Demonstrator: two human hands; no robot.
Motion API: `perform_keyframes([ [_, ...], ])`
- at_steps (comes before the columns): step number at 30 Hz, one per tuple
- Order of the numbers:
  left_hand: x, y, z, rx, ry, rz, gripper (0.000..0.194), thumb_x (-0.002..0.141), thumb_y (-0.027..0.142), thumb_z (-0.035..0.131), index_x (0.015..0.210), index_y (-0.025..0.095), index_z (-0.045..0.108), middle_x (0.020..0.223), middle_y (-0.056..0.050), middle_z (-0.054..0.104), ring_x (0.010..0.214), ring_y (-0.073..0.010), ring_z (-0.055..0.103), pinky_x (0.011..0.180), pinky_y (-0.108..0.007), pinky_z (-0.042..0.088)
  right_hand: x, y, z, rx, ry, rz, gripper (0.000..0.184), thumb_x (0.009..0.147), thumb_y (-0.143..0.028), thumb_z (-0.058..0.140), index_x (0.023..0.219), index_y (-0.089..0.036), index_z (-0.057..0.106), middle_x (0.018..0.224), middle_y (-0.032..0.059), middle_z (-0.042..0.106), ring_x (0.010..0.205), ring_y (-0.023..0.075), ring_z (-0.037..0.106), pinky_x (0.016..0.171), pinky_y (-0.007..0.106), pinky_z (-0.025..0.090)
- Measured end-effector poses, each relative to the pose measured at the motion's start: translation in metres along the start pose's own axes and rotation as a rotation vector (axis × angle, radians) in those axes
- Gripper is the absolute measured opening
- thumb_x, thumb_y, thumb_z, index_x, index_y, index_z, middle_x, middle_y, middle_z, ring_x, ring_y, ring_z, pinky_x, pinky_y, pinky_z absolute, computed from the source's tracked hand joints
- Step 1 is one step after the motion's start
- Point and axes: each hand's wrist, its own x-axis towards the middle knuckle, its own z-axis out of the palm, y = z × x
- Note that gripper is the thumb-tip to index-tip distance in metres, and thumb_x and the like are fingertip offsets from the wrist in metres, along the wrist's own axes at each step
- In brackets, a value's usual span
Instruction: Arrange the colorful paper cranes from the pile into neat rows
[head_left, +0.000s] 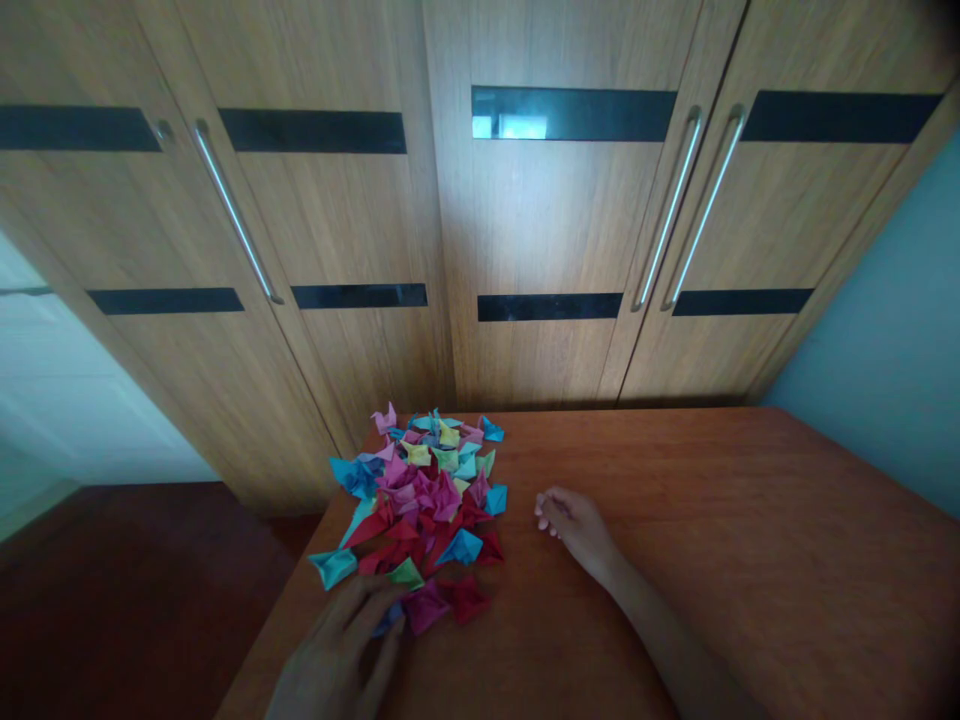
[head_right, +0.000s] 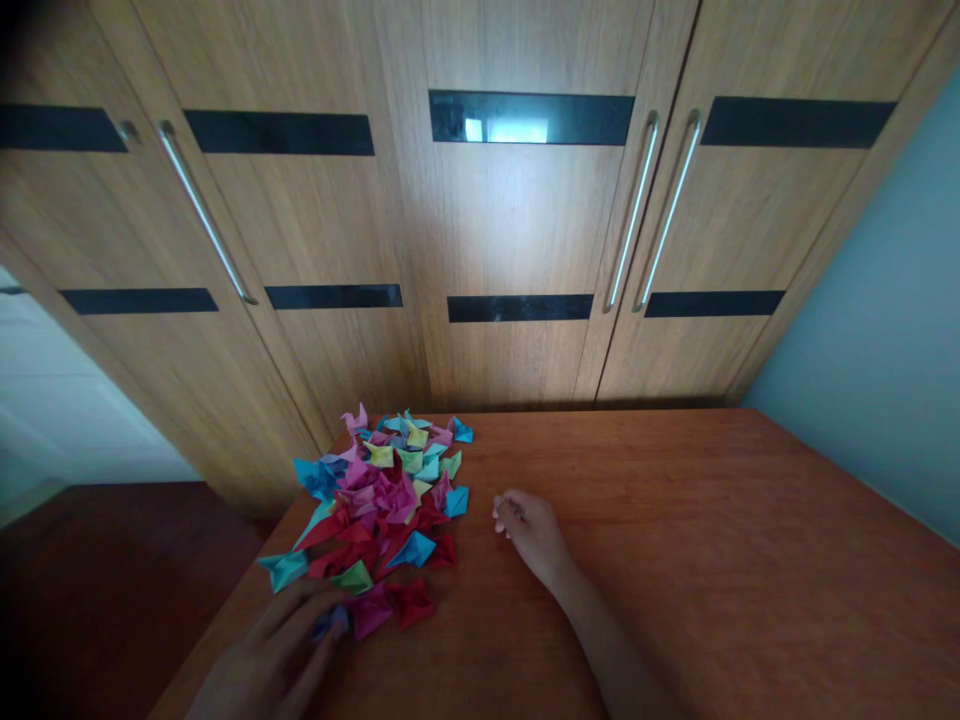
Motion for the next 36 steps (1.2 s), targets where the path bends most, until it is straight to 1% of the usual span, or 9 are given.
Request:
perform_keyframes([
  [4, -0.002, -0.001, 0.009, -0.025, -0.021, 0.008, 0.023, 0.086, 0.029, 0.047, 0.099, 0.028, 0.066, 0.103, -0.002, 0.067, 0.09, -0.0176, 0.067, 0.077, -0.027, 0.057, 0.0, 0.001, 0.0, -0.014, 0.006, -0.016, 0.037, 0.087, -0.048, 0.042, 0.072, -0.018, 0.059, 0.06, 0.0012, 0.06, 0.055, 0.0121, 0.055, 0.052, 0.022, 0.041],
  [7, 0.001, 0.003, 0.016, -0.06, -0.006, 0.011, 0.023, 0.085, 0.028, 0.047, 0.097, 0.028, 0.067, 0.1, -0.002, 0.068, 0.087, -0.0176, 0.067, 0.076, -0.027, 0.057, 0.0, 0.001, -0.001, -0.011, 0.006, -0.008, 0.037, 0.086, -0.048, 0.043, 0.071, -0.018, 0.058, 0.059, 0.0011, 0.06, 0.054, 0.0123, 0.055, 0.051, 0.022, 0.041],
  [11, 0.004, 0.008, 0.022, -0.082, -0.018, 0.01, 0.022, 0.085, 0.026, 0.048, 0.094, 0.027, 0.067, 0.097, -0.001, 0.069, 0.085, -0.0175, 0.068, 0.075, -0.026, 0.057, 0.0, 0.0, -0.001, 0.005, 0.003, 0.0, 0.039, 0.086, -0.05, 0.043, 0.071, -0.018, 0.058, 0.059, 0.0013, 0.06, 0.055, 0.0129, 0.056, 0.051, 0.023, 0.041],
  [14, 0.004, 0.008, 0.022, -0.063, -0.024, 0.011, 0.022, 0.085, 0.026, 0.048, 0.095, 0.028, 0.067, 0.096, -0.001, 0.07, 0.086, -0.018, 0.067, 0.075, -0.027, 0.057, -0.001, -0.002, -0.001, 0.003, -0.003, -0.003, 0.038, 0.086, -0.05, 0.043, 0.071, -0.018, 0.058, 0.06, 0.0012, 0.06, 0.055, 0.0128, 0.056, 0.052, 0.023, 0.041],
  [18, 0.003, 0.01, 0.017, -0.036, -0.038, 0.008, 0.022, 0.084, 0.027, 0.048, 0.095, 0.029, 0.068, 0.096, 0.0, 0.071, 0.084, -0.0185, 0.068, 0.073, -0.027, 0.057, -0.001, -0.002, -0.002, -0.019, -0.006, -0.012, 0.038, 0.087, -0.05, 0.042, 0.072, -0.018, 0.059, 0.06, 0.0012, 0.06, 0.055, 0.0124, 0.055, 0.053, 0.023, 0.041],
  [24, 0.003, 0.01, 0.015, 0.006, -0.089, 0.056, 0.025, 0.081, 0.022, 0.05, 0.098, 0.03, 0.067, 0.1, 0.0, 0.07, 0.086, -0.019, 0.068, 0.075, -0.027, 0.057, 0.0, 0.0, -0.001, -0.044, -0.009, -0.01, 0.039, 0.087, -0.05, 0.042, 0.072, -0.018, 0.059, 0.06, 0.0018, 0.062, 0.055, 0.0127, 0.056, 0.053, 0.023, 0.042],
  [28, 0.002, 0.009, 0.018, -0.026, -0.06, 0.072, 0.026, 0.084, 0.022, 0.045, 0.095, 0.03, 0.068, 0.095, 0.001, 0.071, 0.082, -0.018, 0.068, 0.072, -0.027, 0.057, -0.001, -0.002, -0.002, -0.039, -0.01, -0.017, 0.039, 0.087, -0.05, 0.042, 0.072, -0.018, 0.059, 0.06, 0.0017, 0.062, 0.056, 0.0129, 0.057, 0.053, 0.023, 0.043],
  [32, 0.0, 0.007, 0.015, -0.06, 0.004, 0.079, 0.027, 0.089, 0.031, 0.042, 0.091, 0.029, 0.069, 0.091, -0.001, 0.071, 0.081, -0.0182, 0.068, 0.072, -0.028, 0.058, -0.002, -0.005, -0.002, -0.048, -0.008, -0.015, 0.037, 0.087, -0.048, 0.042, 0.072, -0.018, 0.06, 0.061, 0.0018, 0.062, 0.057, 0.0133, 0.057, 0.055, 0.023, 0.043],
  [36, -0.002, 0.007, 0.011, -0.099, 0.071, 0.068, 0.032, 0.091, 0.039, 0.039, 0.089, 0.027, 0.069, 0.089, -0.002, 0.072, 0.081, -0.0174, 0.068, 0.074, -0.025, 0.057, -0.002, -0.003, -0.002, -0.083, -0.004, -0.027, 0.038, 0.087, -0.048, 0.042, 0.072, -0.019, 0.06, 0.061, 0.0016, 0.062, 0.057, 0.0134, 0.058, 0.055, 0.023, 0.042],
])
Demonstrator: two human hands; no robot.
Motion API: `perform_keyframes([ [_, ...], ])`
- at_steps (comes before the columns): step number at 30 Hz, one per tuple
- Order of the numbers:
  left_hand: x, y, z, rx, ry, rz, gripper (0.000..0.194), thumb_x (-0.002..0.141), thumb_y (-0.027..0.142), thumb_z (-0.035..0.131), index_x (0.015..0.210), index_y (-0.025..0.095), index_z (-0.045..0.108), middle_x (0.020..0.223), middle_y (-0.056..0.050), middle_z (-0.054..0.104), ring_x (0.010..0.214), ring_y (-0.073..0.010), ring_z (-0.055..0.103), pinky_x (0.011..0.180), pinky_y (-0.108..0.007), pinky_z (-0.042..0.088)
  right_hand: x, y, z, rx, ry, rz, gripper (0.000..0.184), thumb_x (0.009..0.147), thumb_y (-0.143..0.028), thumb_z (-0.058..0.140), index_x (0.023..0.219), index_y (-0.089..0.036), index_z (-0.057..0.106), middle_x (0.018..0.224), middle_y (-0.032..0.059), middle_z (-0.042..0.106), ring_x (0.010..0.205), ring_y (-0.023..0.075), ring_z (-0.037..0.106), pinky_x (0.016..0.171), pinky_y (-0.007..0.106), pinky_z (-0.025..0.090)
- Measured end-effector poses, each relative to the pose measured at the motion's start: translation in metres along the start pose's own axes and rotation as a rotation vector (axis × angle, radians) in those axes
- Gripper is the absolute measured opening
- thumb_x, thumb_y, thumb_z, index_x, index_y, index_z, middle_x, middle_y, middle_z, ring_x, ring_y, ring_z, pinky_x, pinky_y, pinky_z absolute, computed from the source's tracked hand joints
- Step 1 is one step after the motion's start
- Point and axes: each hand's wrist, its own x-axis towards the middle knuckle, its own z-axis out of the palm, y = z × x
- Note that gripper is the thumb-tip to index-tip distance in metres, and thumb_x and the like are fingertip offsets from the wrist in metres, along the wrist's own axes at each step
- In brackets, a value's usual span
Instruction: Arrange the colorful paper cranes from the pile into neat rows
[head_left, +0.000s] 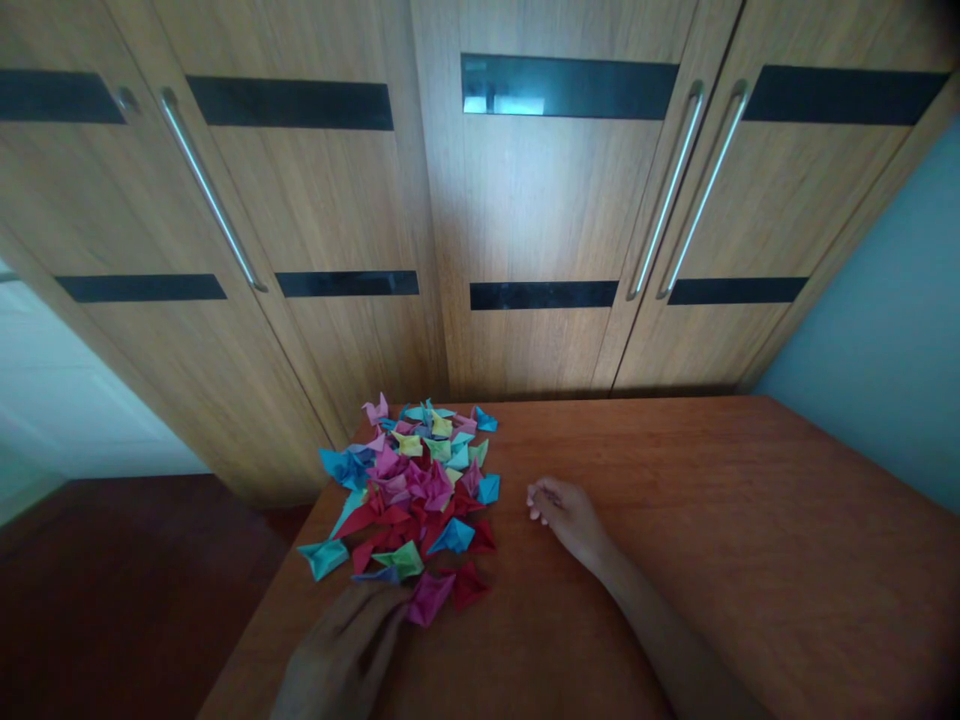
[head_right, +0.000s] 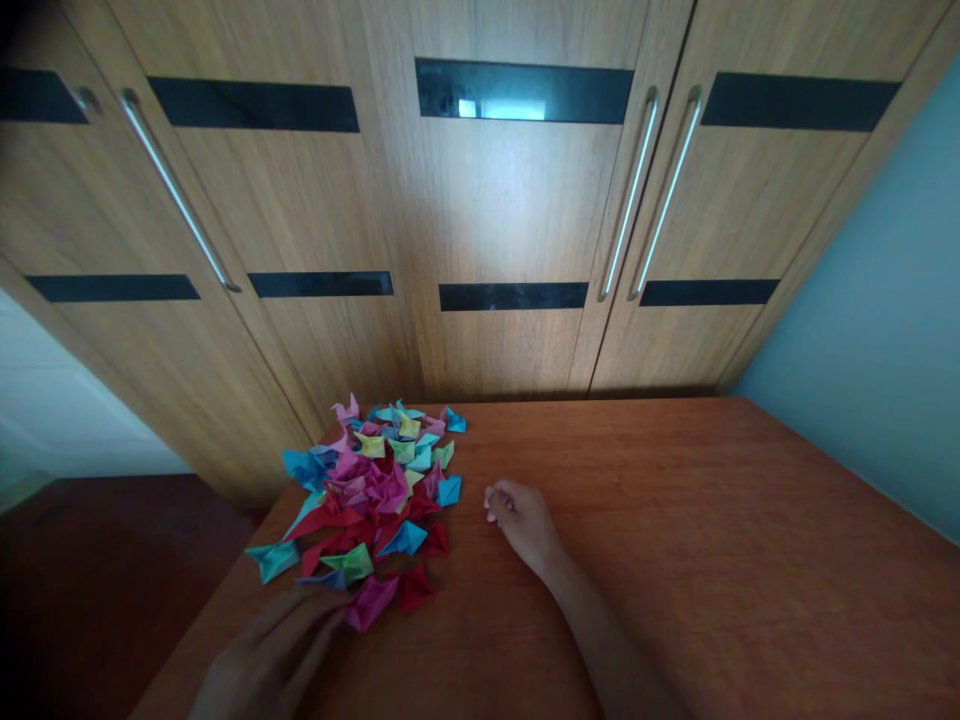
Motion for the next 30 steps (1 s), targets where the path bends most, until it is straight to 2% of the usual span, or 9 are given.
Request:
perform_keyframes([
  [9, 0.012, 0.011, -0.011, -0.089, 0.092, -0.126, 0.032, 0.088, 0.046, 0.044, 0.087, 0.025, 0.068, 0.084, -0.001, 0.072, 0.074, -0.0168, 0.068, 0.067, -0.023, 0.056, -0.001, -0.001, 0.001, -0.03, 0.01, -0.033, 0.035, 0.089, -0.043, 0.041, 0.072, -0.019, 0.06, 0.061, 0.0013, 0.063, 0.057, 0.0132, 0.058, 0.057, 0.023, 0.042],
  [12, 0.029, 0.017, -0.01, -0.161, 0.102, -0.196, 0.026, 0.086, 0.042, 0.049, 0.087, 0.024, 0.067, 0.082, 0.0, 0.072, 0.071, -0.016, 0.067, 0.062, -0.022, 0.054, 0.0, -0.001, 0.001, -0.035, 0.012, -0.038, 0.036, 0.089, -0.044, 0.041, 0.072, -0.018, 0.061, 0.061, 0.0015, 0.063, 0.058, 0.013, 0.059, 0.058, 0.023, 0.042],
  [16, 0.07, 0.027, -0.001, -0.293, 0.079, -0.207, 0.018, 0.084, 0.034, 0.053, 0.086, 0.022, 0.066, 0.08, 0.0, 0.071, 0.069, -0.0143, 0.066, 0.063, -0.021, 0.052, 0.001, -0.001, 0.0, -0.029, 0.009, -0.041, 0.036, 0.089, -0.043, 0.041, 0.072, -0.018, 0.06, 0.061, 0.0018, 0.063, 0.057, 0.0127, 0.059, 0.058, 0.023, 0.043],
  [21, 0.139, 0.035, 0.026, -0.371, -0.019, -0.105, 0.016, 0.086, 0.024, 0.05, 0.091, 0.022, 0.065, 0.086, 0.0, 0.071, 0.077, -0.0141, 0.065, 0.071, -0.023, 0.049, 0.001, 0.001, 0.001, -0.004, 0.026, -0.051, 0.035, 0.09, -0.042, 0.041, 0.071, -0.018, 0.059, 0.061, 0.0017, 0.062, 0.057, 0.0129, 0.059, 0.057, 0.023, 0.043],
  [24, 0.181, 0.034, 0.052, -0.24, -0.124, 0.007, 0.017, 0.084, 0.016, 0.051, 0.09, 0.02, 0.066, 0.088, -0.002, 0.07, 0.083, -0.0158, 0.064, 0.078, -0.025, 0.046, 0.003, 0.002, 0.002, 0.012, 0.044, -0.046, 0.034, 0.09, -0.041, 0.041, 0.072, -0.018, 0.059, 0.061, 0.0014, 0.062, 0.057, 0.0127, 0.059, 0.056, 0.022, 0.042],
  [26, 0.206, 0.034, 0.071, -0.08, -0.284, 0.058, 0.019, 0.086, 0.017, 0.048, 0.09, 0.019, 0.066, 0.087, -0.004, 0.07, 0.084, -0.0164, 0.064, 0.077, -0.025, 0.045, 0.004, 0.003, 0.003, 0.015, 0.059, -0.041, 0.034, 0.09, -0.041, 0.042, 0.071, -0.018, 0.059, 0.06, 0.0011, 0.061, 0.056, 0.0124, 0.058, 0.056, 0.022, 0.042],
  [30, 0.239, 0.038, 0.104, -0.004, -0.366, 0.058, 0.023, 0.089, 0.021, 0.044, 0.086, 0.017, 0.067, 0.089, -0.009, 0.069, 0.087, -0.0205, 0.064, 0.079, -0.03, 0.046, 0.004, 0.0, 0.002, 0.006, 0.077, -0.04, 0.036, 0.09, -0.042, 0.041, 0.07, -0.018, 0.059, 0.059, 0.0008, 0.061, 0.054, 0.0117, 0.057, 0.054, 0.022, 0.041],
])
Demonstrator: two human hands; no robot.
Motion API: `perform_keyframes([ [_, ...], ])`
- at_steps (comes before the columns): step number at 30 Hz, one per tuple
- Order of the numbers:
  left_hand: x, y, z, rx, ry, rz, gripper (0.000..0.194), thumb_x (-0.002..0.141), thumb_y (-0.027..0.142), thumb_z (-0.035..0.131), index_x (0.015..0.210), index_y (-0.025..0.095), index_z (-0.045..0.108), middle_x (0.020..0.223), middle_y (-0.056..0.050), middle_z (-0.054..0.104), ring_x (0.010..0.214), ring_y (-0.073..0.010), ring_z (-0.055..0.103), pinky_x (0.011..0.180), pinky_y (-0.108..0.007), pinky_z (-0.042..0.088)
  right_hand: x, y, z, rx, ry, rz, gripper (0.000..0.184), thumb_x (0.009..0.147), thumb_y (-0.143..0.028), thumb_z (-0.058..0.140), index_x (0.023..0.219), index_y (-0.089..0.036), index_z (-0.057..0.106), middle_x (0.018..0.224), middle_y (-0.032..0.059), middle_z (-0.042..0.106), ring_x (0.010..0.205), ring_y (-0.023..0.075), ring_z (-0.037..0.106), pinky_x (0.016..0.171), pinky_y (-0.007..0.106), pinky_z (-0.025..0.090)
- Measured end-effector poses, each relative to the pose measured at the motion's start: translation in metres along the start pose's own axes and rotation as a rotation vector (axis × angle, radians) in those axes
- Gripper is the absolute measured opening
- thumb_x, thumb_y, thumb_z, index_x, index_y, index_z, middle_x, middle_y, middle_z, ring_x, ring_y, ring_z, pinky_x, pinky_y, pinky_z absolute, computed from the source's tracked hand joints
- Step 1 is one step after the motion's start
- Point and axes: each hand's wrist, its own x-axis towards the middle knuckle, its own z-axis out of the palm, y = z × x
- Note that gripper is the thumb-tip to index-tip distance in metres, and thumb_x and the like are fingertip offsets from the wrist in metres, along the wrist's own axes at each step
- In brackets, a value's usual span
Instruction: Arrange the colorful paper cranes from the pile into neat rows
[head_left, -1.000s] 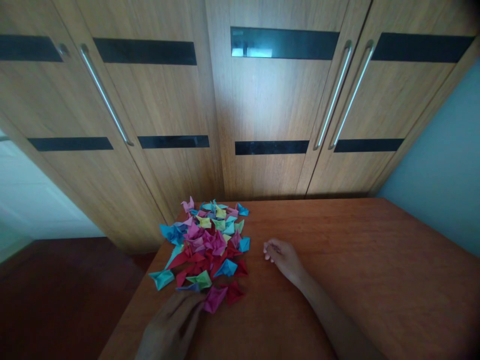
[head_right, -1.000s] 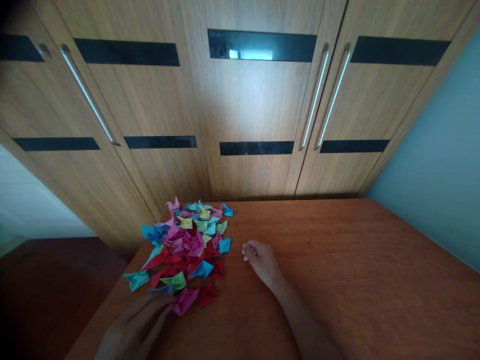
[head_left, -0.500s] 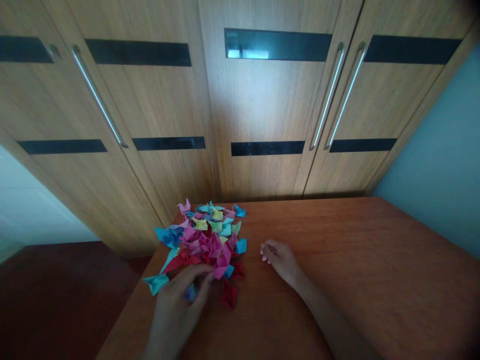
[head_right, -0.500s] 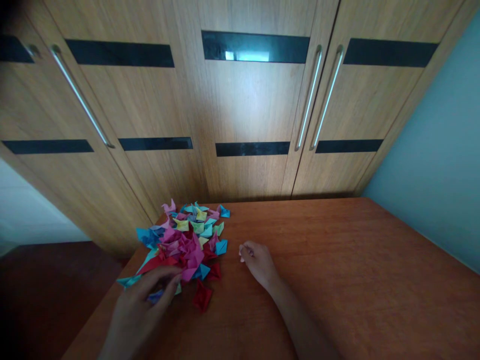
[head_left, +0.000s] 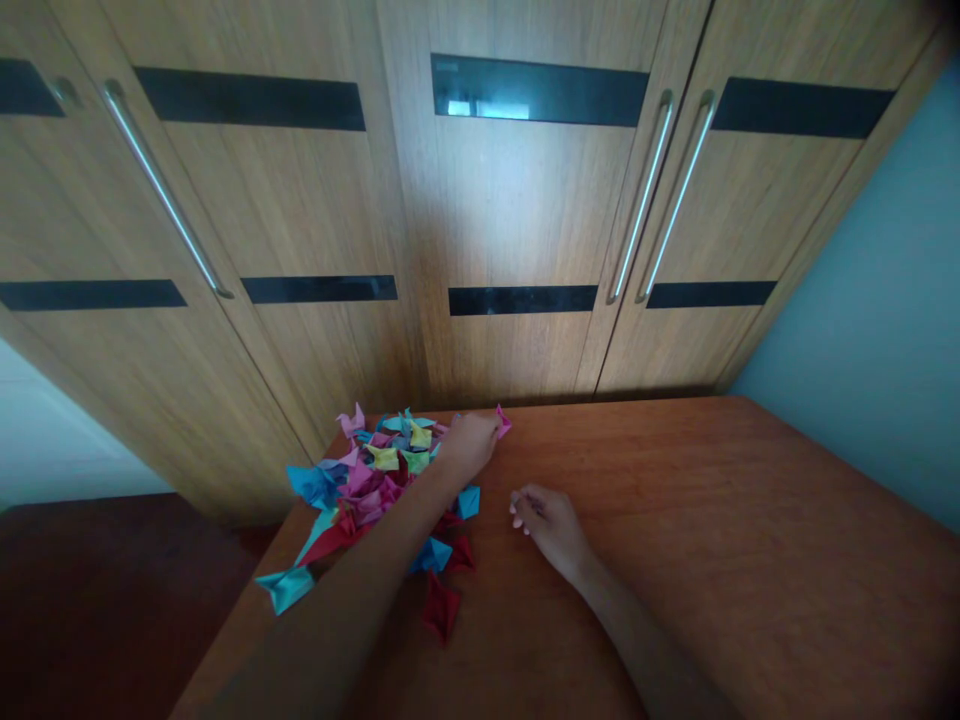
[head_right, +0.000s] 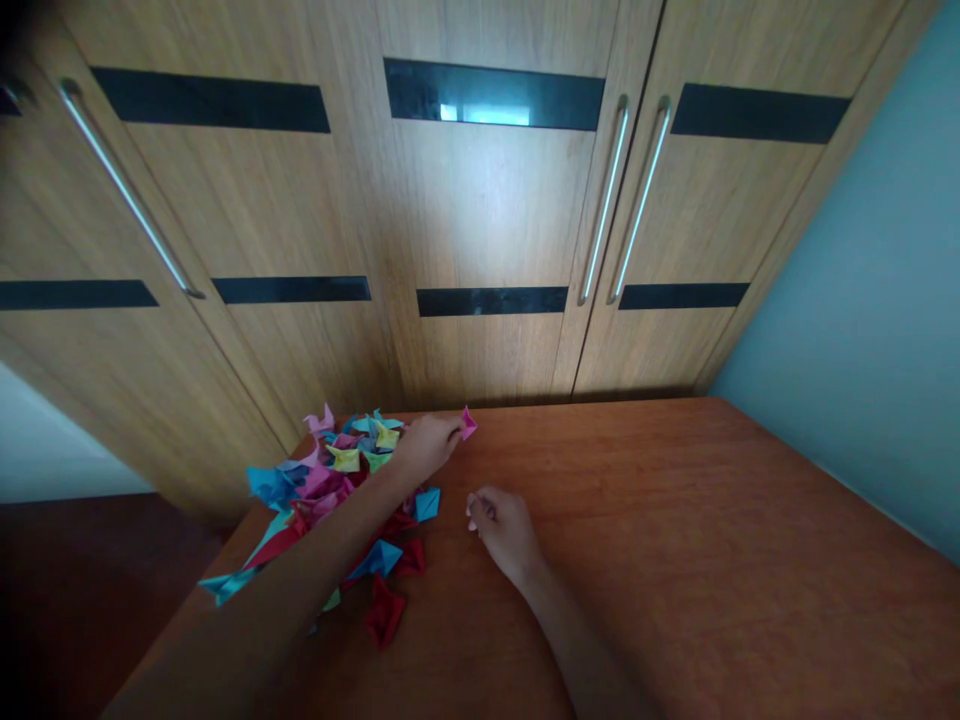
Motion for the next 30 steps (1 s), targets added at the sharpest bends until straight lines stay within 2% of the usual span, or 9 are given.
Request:
perform_keyframes([
  [5, 0.028, 0.005, 0.02, 0.051, -0.072, -0.024, 0.027, 0.09, 0.022, 0.041, 0.093, 0.016, 0.067, 0.097, -0.013, 0.067, 0.093, -0.0234, 0.063, 0.082, -0.034, 0.046, -0.001, -0.005, -0.001, -0.03, 0.008, -0.02, 0.036, 0.09, -0.04, 0.042, 0.069, -0.018, 0.059, 0.057, 0.0004, 0.061, 0.052, 0.0112, 0.056, 0.054, 0.021, 0.041],
  [14, 0.051, 0.001, 0.04, 0.112, -0.161, -0.076, 0.032, 0.091, 0.02, 0.036, 0.098, 0.014, 0.067, 0.099, -0.017, 0.067, 0.095, -0.024, 0.064, 0.083, -0.034, 0.048, 0.0, -0.011, -0.003, -0.11, 0.01, -0.03, 0.035, 0.09, -0.037, 0.042, 0.068, -0.018, 0.061, 0.058, 0.0, 0.062, 0.054, 0.0106, 0.057, 0.054, 0.02, 0.039],
  [22, 0.055, -0.001, 0.046, 0.134, -0.179, -0.084, 0.03, 0.091, 0.016, 0.037, 0.102, 0.014, 0.064, 0.101, -0.018, 0.066, 0.098, -0.0246, 0.063, 0.084, -0.035, 0.047, 0.001, -0.008, -0.003, -0.087, 0.021, -0.013, 0.034, 0.09, -0.036, 0.042, 0.069, -0.018, 0.061, 0.057, -0.0004, 0.061, 0.052, 0.01, 0.056, 0.053, 0.02, 0.039],
  [30, 0.057, 0.002, 0.044, 0.137, -0.161, -0.106, 0.035, 0.094, 0.024, 0.033, 0.102, 0.014, 0.065, 0.1, -0.017, 0.067, 0.097, -0.0237, 0.063, 0.083, -0.033, 0.048, 0.002, -0.008, -0.003, -0.111, 0.008, -0.009, 0.034, 0.09, -0.036, 0.042, 0.068, -0.018, 0.06, 0.058, -0.0001, 0.063, 0.052, 0.0097, 0.056, 0.054, 0.02, 0.039],
])
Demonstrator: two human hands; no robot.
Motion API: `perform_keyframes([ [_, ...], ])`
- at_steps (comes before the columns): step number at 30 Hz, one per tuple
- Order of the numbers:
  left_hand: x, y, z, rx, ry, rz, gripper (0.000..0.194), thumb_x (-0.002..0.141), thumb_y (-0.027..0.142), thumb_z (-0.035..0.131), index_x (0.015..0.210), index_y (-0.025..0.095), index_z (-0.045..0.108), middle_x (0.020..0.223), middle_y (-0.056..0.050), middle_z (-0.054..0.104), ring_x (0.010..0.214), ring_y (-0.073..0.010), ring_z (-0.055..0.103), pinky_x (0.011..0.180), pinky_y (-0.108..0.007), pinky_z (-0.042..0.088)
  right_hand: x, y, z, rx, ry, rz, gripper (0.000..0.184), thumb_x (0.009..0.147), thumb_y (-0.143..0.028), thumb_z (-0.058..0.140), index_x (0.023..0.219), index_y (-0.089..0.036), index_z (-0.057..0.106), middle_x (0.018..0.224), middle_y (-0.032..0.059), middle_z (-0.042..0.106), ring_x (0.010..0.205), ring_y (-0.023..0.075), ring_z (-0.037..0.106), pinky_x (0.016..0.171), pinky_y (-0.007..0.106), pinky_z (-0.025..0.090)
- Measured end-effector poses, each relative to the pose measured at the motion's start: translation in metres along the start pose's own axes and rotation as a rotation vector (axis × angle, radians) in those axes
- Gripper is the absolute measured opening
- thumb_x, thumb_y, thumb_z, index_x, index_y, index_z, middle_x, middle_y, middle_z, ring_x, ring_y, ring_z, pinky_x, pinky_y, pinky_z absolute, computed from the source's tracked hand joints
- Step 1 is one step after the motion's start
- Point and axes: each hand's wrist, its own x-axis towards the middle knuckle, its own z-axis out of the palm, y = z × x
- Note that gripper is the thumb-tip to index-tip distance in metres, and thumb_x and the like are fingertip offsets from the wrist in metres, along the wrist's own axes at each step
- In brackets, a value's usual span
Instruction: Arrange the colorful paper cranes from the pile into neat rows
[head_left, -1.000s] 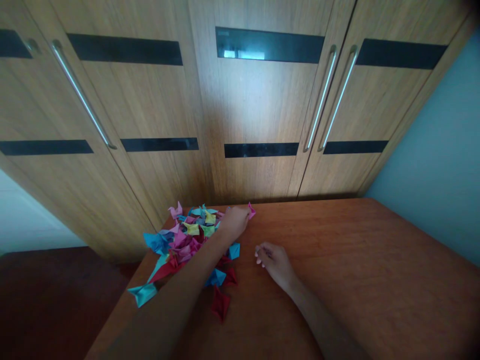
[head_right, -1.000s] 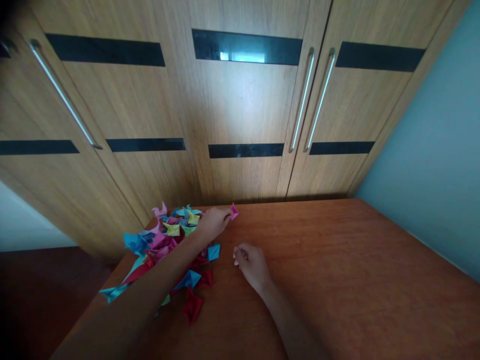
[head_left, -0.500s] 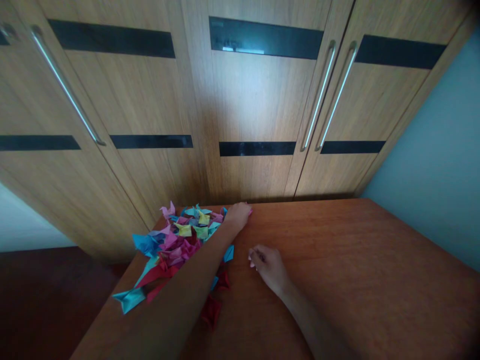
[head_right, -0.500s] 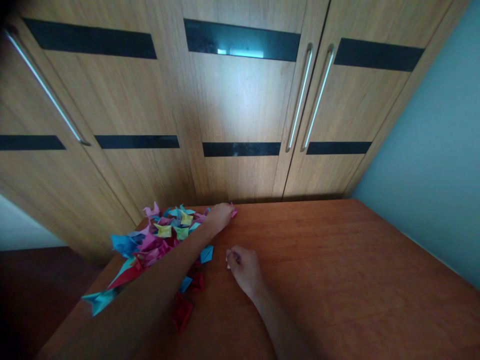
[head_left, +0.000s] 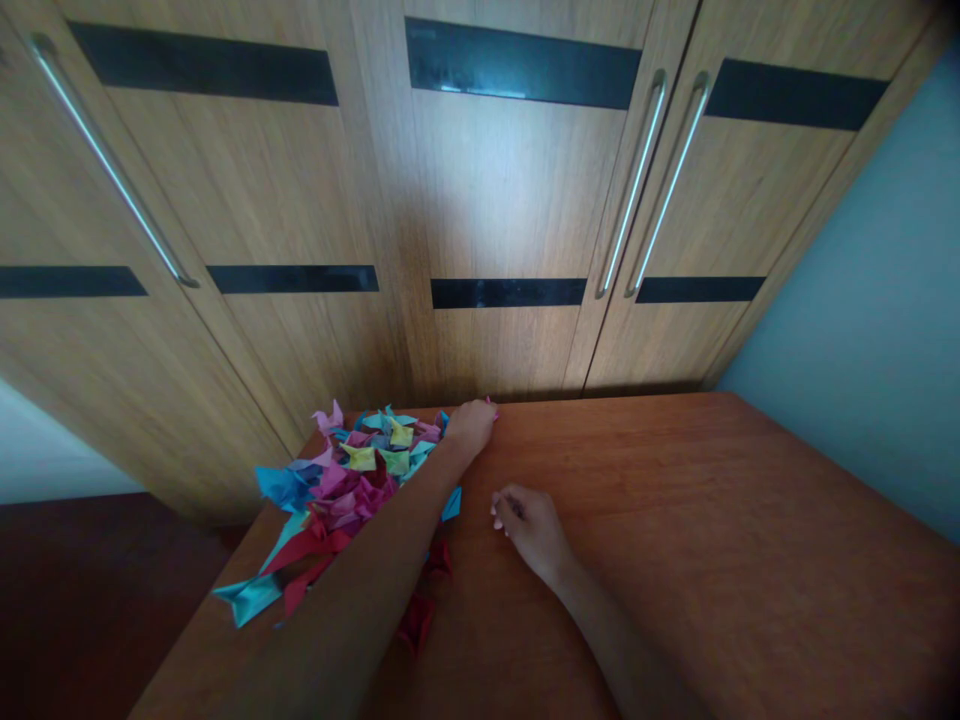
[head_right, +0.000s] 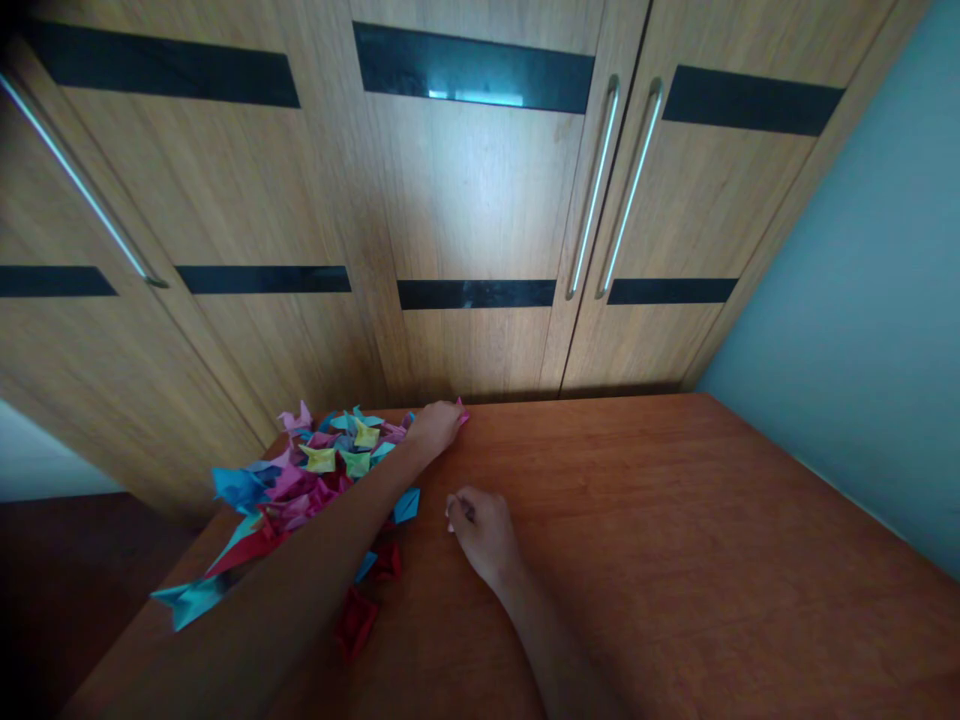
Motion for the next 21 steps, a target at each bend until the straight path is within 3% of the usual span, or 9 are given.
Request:
perform_keyframes([
  [12, -0.006, 0.004, -0.002, -0.037, 0.077, 0.009, 0.031, 0.093, 0.026, 0.036, 0.1, 0.015, 0.064, 0.098, -0.014, 0.067, 0.092, -0.0211, 0.064, 0.084, -0.032, 0.047, 0.0, 0.0, 0.0, -0.005, -0.001, -0.001, 0.034, 0.091, -0.036, 0.042, 0.069, -0.018, 0.061, 0.058, 0.0005, 0.064, 0.053, 0.0102, 0.057, 0.054, 0.021, 0.04],
  [21, -0.043, -0.03, -0.04, -0.064, 0.266, -0.05, 0.027, 0.088, 0.026, 0.044, 0.111, 0.022, 0.059, 0.112, -0.007, 0.059, 0.102, -0.02, 0.057, 0.086, -0.029, 0.044, 0.0, 0.002, -0.001, 0.039, -0.001, 0.0, 0.034, 0.091, -0.038, 0.041, 0.071, -0.018, 0.061, 0.059, 0.0007, 0.063, 0.054, 0.0108, 0.058, 0.055, 0.021, 0.041],
])
